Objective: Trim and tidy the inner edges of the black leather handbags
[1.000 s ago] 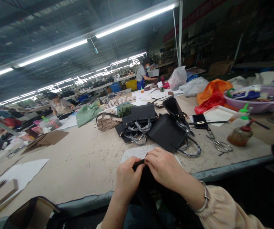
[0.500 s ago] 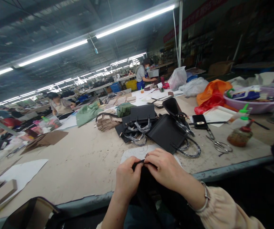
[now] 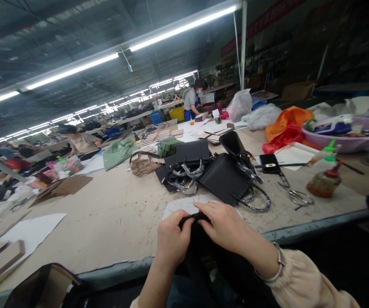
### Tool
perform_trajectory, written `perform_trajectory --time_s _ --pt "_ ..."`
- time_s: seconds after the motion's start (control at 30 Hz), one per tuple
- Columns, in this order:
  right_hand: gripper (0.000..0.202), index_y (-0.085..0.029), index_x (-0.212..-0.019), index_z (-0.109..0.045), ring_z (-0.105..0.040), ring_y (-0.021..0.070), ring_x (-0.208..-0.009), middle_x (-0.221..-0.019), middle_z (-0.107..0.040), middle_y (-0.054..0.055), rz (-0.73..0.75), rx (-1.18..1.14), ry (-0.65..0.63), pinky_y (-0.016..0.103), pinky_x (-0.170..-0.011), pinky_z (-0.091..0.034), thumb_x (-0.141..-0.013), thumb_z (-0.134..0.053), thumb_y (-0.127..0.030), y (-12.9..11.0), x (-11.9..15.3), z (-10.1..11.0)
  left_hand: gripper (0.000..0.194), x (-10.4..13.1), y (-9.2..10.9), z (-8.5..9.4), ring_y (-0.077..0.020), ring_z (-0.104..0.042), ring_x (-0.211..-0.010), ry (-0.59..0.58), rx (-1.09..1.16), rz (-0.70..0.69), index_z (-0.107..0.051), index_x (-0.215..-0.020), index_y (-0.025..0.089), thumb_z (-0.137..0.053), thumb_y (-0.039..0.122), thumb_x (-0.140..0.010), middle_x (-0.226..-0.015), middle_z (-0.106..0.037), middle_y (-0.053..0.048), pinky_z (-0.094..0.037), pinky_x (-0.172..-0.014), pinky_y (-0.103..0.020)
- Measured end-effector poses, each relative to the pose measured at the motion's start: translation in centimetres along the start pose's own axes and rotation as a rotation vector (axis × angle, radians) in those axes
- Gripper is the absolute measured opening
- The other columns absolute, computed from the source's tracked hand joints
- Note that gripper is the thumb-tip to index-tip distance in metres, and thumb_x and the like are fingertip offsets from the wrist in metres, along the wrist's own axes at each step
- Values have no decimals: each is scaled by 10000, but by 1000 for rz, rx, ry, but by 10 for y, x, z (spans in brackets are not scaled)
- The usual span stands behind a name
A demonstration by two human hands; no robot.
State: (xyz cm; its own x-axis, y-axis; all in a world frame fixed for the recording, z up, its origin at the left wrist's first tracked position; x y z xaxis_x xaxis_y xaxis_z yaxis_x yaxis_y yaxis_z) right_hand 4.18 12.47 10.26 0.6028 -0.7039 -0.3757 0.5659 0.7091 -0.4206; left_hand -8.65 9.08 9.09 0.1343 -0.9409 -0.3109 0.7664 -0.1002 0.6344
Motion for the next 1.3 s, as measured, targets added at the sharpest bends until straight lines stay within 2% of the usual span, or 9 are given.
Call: perform_trajectory --time_s 0.37,0.57,0.7,0.77,0.87,1.3 --pt "201 -213 -981 -681 -613 192 -896 -946 -691 31 -72 -30 -39 290 -804 -445 -831 -549 -188 8 -7 -6 113 -1 -2 -1 -142 -576 -728 -20 -31 17 -634 -802 227 -525 220 -833 -751 -645 26 -419 -682 -257" --pt "209 -222 -963 -686 -615 188 -911 -958 -693 26 -90 -14 -65 274 -820 -431 -820 -545 -165 8 -9 -7 121 -2 0 0 -151 -598 -755 -11 -21 -12 -635 -846 222 -516 207 -832 -794 -663 8 -449 -699 -270" --pt "193 -219 -936 -690 -621 188 -886 -932 -696 28 -98 9 -84 270 -797 -432 -828 -538 -169 7 -10 -7 142 1 5 6 -162 -613 -831 77 29 -102 -616 -931 209 -546 183 -810 -895 -666 -19 -482 -767 -282" --pt "183 -218 -923 -690 -622 185 -876 -916 -696 28 -98 22 -92 267 -784 -431 -834 -536 -175 7 -10 -7 114 4 8 10 -161 -606 -843 122 24 -149 -605 -909 203 -559 182 -807 -899 -652 -24 -483 -775 -281" --pt "168 -223 -910 -686 -623 180 -863 -890 -695 22 -89 39 -102 264 -769 -428 -848 -532 -198 6 -12 -8 54 6 13 11 -156 -591 -841 114 7 -192 -596 -823 201 -556 166 -811 -884 -627 -24 -474 -767 -274" --pt "186 -222 -916 -690 -625 186 -877 -897 -700 34 -113 55 -100 268 -777 -425 -863 -512 -220 6 -14 -8 53 6 15 15 -168 -583 -803 151 -169 -160 -610 -771 193 -576 158 -791 -842 -619 -22 -469 -751 -298"
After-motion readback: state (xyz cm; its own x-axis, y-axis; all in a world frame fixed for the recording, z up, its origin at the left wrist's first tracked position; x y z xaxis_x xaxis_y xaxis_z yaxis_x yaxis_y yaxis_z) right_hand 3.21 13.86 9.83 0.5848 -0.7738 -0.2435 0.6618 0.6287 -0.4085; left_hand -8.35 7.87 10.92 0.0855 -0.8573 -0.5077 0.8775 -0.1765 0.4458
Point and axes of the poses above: each hand's wrist, its own x-axis away from the middle knuckle, its own z-axis out of the back of the hand, y = z × x, the point moved 8 cm from there along -x, towards the middle knuckle
